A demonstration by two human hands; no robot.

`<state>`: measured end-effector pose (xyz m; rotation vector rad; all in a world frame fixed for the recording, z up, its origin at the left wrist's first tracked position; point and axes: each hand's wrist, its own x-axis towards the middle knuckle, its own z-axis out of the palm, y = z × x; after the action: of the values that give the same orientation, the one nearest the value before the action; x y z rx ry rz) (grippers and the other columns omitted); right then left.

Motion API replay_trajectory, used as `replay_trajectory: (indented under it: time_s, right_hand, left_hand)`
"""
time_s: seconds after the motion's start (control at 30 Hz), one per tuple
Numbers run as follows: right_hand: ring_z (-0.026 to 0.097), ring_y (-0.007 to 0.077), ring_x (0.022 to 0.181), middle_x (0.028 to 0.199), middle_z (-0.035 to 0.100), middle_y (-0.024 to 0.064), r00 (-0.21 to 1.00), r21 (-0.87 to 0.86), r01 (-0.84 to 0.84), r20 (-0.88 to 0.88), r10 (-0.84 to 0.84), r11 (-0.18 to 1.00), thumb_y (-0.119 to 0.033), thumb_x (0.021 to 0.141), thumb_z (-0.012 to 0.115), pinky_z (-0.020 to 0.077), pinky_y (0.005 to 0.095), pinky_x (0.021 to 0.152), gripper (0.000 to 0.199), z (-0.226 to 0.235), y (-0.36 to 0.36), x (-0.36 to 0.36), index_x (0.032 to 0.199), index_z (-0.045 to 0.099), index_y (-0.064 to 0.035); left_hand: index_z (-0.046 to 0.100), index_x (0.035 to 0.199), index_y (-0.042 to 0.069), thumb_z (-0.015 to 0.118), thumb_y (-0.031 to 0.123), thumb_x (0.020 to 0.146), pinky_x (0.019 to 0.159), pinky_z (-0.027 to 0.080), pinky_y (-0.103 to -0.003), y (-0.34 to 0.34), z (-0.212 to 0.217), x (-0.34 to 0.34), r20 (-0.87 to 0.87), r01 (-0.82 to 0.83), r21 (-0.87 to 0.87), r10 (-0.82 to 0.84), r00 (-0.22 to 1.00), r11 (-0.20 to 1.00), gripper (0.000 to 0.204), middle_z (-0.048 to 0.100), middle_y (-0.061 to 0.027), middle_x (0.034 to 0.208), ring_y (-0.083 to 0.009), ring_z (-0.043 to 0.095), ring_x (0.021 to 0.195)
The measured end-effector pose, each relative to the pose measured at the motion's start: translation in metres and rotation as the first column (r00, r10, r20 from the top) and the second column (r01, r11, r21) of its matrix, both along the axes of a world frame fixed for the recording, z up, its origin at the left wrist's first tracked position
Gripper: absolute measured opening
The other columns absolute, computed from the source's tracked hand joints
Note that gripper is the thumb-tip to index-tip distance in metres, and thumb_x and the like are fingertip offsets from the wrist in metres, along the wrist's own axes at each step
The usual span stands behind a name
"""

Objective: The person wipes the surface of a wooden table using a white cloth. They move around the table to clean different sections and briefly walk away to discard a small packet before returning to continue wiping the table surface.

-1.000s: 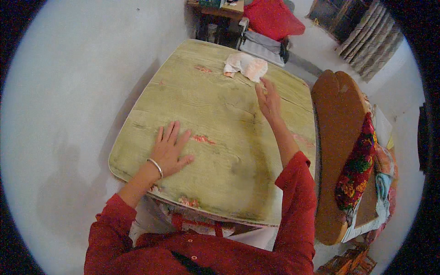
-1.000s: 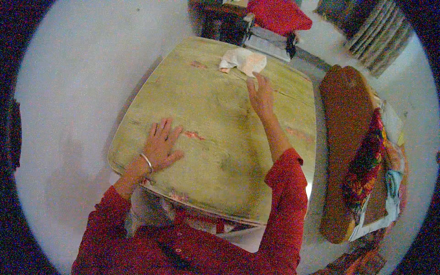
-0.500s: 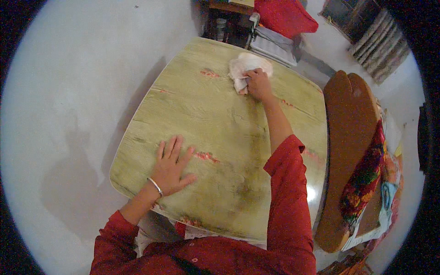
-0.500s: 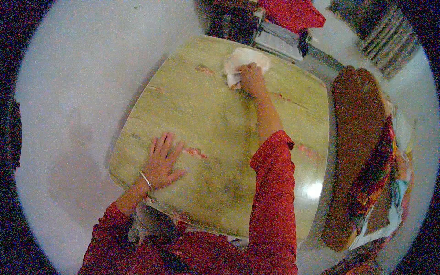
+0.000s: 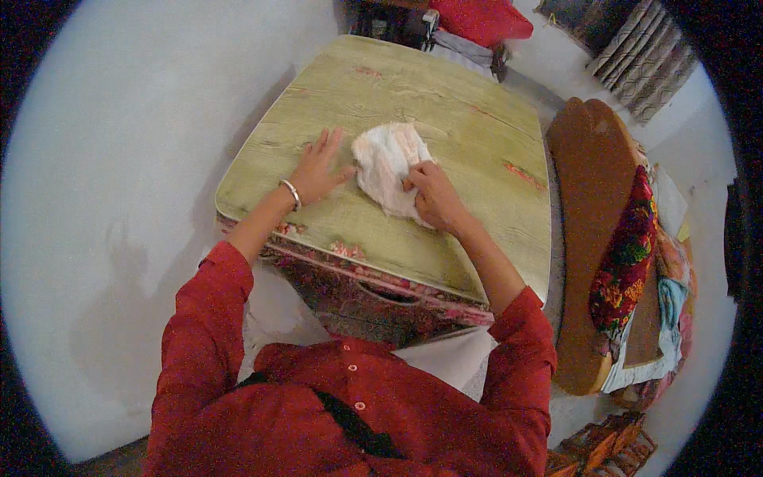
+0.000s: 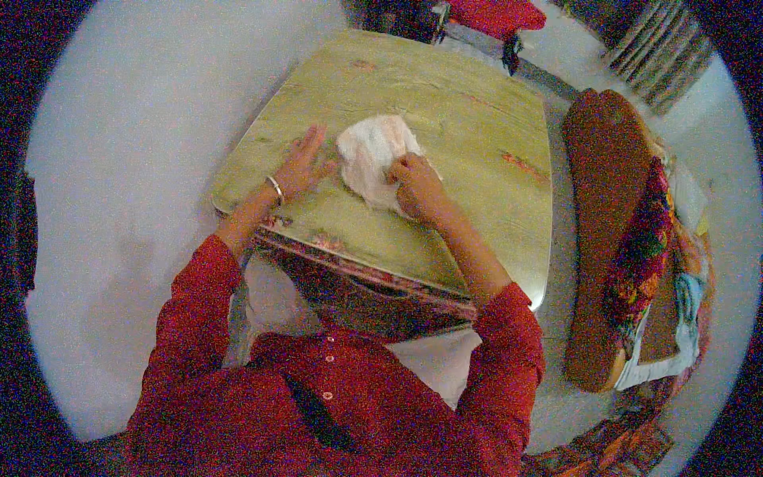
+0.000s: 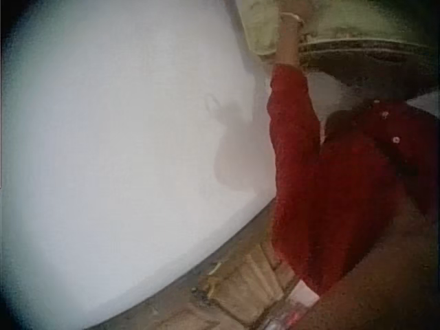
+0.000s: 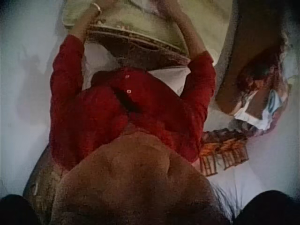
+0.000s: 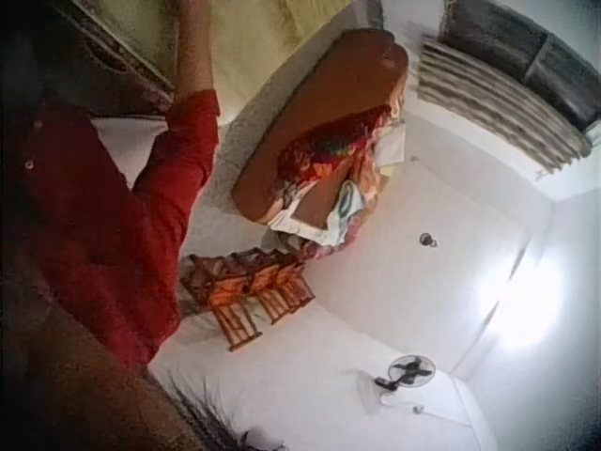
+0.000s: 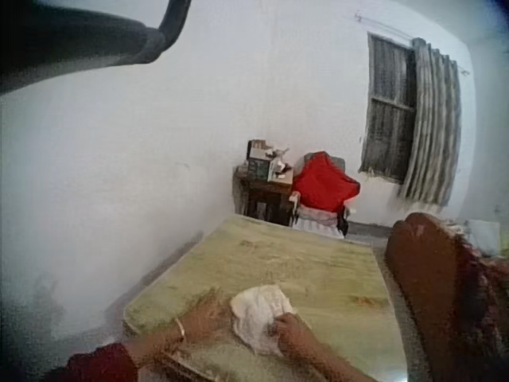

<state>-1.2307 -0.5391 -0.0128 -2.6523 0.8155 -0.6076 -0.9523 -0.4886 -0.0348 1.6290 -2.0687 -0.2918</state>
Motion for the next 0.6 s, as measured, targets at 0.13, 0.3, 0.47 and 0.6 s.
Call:
replay_trajectory:
  time_s: [0.13, 0.3, 0.47, 0.6]
  right_hand:
    - [0.046, 0.0372, 0.103, 0.106, 0.051, 0.0199, 0.94, 0.053, 0.296, 0.16, -0.3, 0.954, -0.012, 0.073, 0.054, 0.039, 0.0432, 0.088, 0.031, 0.018, 0.042, -0.002, 0.104, 0.056, -0.0083]
    - [0.042, 0.0396, 0.114, 0.126, 0.045, 0.0216, 0.959, -0.205, 0.268, 0.147, -0.241, 0.942, -0.036, 0.081, 0.056, 0.0351, 0.0468, 0.095, 0.045, 0.008, 0.035, 0.053, 0.121, 0.053, -0.0144]
    - [0.041, 0.0398, 0.115, 0.125, 0.047, 0.0169, 0.993, -0.285, 0.111, -0.01, -0.119, 0.952, -0.036, 0.083, 0.055, 0.0332, 0.0479, 0.098, 0.035, -0.012, 0.075, 0.062, 0.112, 0.06, -0.0161]
    - [0.046, 0.0379, 0.109, 0.121, 0.05, 0.0163, 0.991, -0.229, 0.137, 0.024, -0.135, 0.964, -0.038, 0.084, 0.052, 0.0353, 0.0502, 0.094, 0.033, -0.02, 0.067, -0.004, 0.107, 0.063, -0.017]
  left_hand:
    - [0.013, 0.145, 0.012, 0.042, 0.061, 0.085, 0.109, 0.011, -0.05, 0.001, -0.01, 0.008, -0.194, -0.006, -0.035, 0.0, 0.981, 0.999, 0.082, 0.018, -0.0236, 0.146, -0.0381, 0.012, 0.137]
    - [0.02, 0.144, 0.017, 0.039, 0.054, 0.088, 0.108, 0.009, -0.054, -0.013, -0.023, 0.023, 0.211, -0.191, 0.019, 0.183, 0.96, 0.981, 0.07, 0.02, -0.0215, 0.146, -0.0382, 0.012, 0.136]
    - [0.025, 0.142, 0.019, 0.039, 0.053, 0.088, 0.106, 0.009, -0.059, 0.027, -0.011, 0.054, 0.385, -0.427, 0.065, 0.372, 0.845, 0.902, 0.066, 0.022, -0.0208, 0.145, -0.0376, 0.013, 0.136]
    - [0.028, 0.141, 0.02, 0.038, 0.053, 0.088, 0.106, 0.01, -0.056, 0.049, -0.018, 0.074, 0.453, -0.368, -0.011, 0.333, 0.827, 0.93, 0.063, 0.022, -0.0202, 0.145, -0.0363, 0.015, 0.136]
